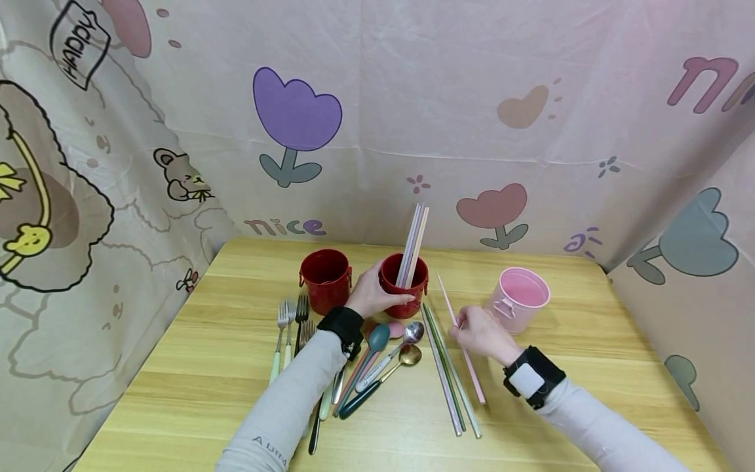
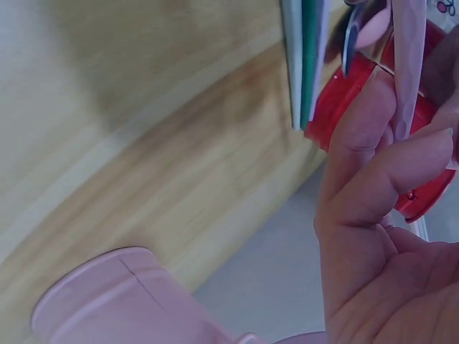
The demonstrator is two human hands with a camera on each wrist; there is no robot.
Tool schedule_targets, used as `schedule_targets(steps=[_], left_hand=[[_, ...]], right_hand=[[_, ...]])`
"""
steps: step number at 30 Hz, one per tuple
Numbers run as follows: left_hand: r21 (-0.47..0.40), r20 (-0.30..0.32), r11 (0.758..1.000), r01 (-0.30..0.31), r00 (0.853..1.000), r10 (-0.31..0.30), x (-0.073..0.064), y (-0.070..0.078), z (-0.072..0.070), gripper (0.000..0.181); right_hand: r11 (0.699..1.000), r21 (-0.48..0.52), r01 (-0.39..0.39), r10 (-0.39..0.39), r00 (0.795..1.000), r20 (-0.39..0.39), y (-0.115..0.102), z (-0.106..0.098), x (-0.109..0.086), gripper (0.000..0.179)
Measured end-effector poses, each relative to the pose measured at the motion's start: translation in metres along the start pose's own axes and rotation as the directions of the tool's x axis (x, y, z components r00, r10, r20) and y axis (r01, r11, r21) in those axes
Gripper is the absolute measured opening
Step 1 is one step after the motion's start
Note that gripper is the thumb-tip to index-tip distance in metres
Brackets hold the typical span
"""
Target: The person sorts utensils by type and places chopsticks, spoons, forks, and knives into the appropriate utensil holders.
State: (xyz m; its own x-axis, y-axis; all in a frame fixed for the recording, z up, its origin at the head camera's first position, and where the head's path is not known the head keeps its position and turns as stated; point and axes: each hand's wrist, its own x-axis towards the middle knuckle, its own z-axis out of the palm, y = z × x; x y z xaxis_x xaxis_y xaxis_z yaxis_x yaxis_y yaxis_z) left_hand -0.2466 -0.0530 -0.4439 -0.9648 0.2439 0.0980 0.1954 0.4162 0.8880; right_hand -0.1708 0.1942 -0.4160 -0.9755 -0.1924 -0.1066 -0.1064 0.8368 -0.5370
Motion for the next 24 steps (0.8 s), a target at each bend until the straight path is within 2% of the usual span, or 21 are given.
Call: schedule_targets(steps=[9,14,18,24], left_hand=[[-0.005,0.007,1.0,0.004,1.0,-0.004,0.0,0.0,0.0,0.081],[-0.004,0.002,1.0,0.005,1.0,-0.005,0.002,-0.002,0.001,0.081],[-0.004,0.001,1.0,-0.001,1.0,0.001,0.002,-0.003,0.001,0.081],[-0.006,0.007,1.0,-0.006,1.0,0.007,0.002,-0.001,0.0,0.081]], right_hand=[[0.997,0.07,0.018,-0.017,1.0,-0.007,-0.008,-0.008,0.008,0.011],[0.991,0.118,0.06,-0.057,0.998,-0.033,-0.012,-0.014,0.014,0.012],[0.983,0.152,0.101,-0.089,0.993,-0.082,-0.019,-0.02,0.02,0.01],[0.957,0.231,0.178,-0.132,0.971,-0.202,-0.033,-0.03,0.029,0.01]])
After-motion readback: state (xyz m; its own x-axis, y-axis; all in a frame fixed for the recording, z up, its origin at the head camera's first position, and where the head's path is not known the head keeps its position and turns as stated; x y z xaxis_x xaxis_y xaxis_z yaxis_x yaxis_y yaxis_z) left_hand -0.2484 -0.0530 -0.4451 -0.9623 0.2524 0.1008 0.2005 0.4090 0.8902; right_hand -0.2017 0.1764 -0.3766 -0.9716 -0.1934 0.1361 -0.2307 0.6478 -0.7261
